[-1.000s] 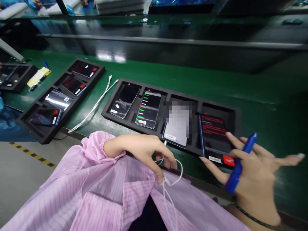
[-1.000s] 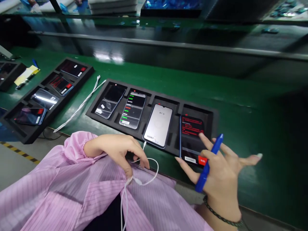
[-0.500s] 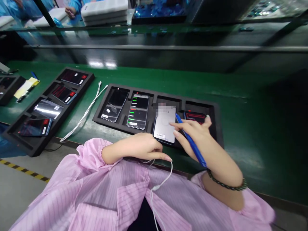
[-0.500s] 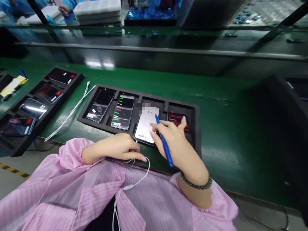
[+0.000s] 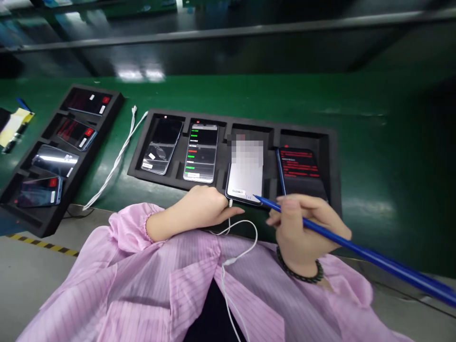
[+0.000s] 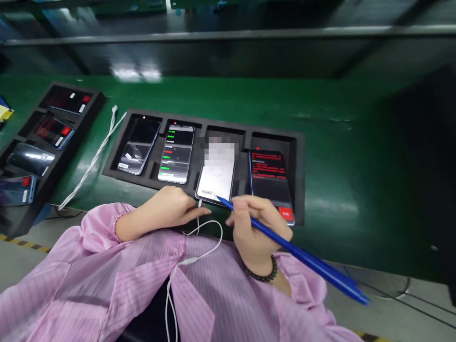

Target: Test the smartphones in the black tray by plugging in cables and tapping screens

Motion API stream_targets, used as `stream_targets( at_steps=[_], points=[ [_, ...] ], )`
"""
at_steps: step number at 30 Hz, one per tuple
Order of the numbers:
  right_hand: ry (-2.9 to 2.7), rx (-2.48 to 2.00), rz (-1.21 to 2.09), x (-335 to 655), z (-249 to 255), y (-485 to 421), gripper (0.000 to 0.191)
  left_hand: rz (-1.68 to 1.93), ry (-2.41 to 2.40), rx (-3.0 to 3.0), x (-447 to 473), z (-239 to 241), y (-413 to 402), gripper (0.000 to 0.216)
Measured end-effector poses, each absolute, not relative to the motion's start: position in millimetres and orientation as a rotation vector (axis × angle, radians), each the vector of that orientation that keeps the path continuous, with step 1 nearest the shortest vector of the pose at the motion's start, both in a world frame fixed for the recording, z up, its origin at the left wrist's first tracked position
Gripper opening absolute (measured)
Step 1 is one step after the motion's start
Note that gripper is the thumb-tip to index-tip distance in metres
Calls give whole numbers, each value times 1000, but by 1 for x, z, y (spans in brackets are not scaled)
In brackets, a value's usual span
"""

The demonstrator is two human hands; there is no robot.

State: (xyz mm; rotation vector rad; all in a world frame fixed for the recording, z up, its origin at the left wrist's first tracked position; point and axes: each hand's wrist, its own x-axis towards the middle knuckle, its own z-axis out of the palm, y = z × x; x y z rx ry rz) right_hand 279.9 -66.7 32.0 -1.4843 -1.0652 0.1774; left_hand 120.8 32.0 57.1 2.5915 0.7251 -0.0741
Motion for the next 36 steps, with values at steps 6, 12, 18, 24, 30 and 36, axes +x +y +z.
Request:
stream_targets(
  at_steps=[6,12,18,24,30,36],
  points=[
    [-904,-1364,489,277,12,-64,14,-123,876,2506,124,57,28,40],
    [-902,-1452,363,283,14,-57,29,-85,925,2499,122,54,28,42],
    [-1109,-1504,244,285,7,-59,34,-123,919,2494,123,57,29,42],
    [-1260,-1537,207,288,3,-58,33,-111,923,2466,122,57,29,41],
    [-1279,-1548,226,288,4,-59,30,-157,926,2477,123,58,29,41],
    [-1294,-1537,219,288,7,-59,30,-197,924,2486,124,60,29,42]
  ],
)
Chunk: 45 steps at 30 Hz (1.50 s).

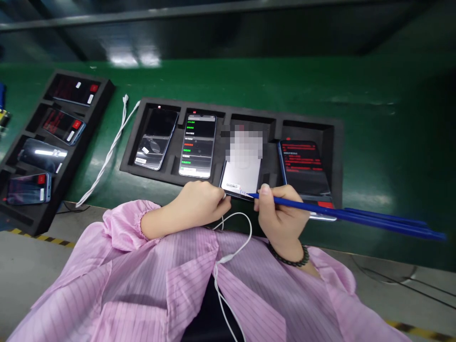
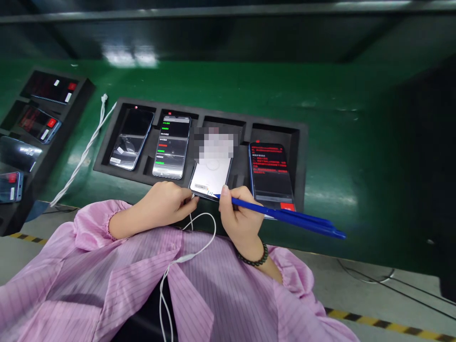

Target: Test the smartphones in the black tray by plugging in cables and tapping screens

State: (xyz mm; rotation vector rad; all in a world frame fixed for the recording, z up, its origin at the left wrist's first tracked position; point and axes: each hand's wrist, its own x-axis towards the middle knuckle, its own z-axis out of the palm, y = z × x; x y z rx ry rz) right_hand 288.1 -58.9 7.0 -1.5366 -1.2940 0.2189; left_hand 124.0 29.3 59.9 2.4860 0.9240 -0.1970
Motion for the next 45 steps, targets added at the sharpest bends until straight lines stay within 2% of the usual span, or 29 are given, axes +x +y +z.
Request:
stream_targets(
  at_steps=[9,14,21,31,45],
  points=[
    [-1202,-1472,310,286,9,-60,30,-214,923,2483,124,60,29,42],
    [-1181,-1427,218,286,21,-50,16,-263,935,2471,125,62,29,41],
    [-1533,-1684,21,294,20,-31,31,-275,921,2472,124,61,28,41],
    [-1542,-1694,-3,295,14,-34,26,-278,876,2516,122,61,27,41],
    [-1785,-1541,-247,300,13,-29,24,-259,829,2537,122,64,25,40]
  ],
)
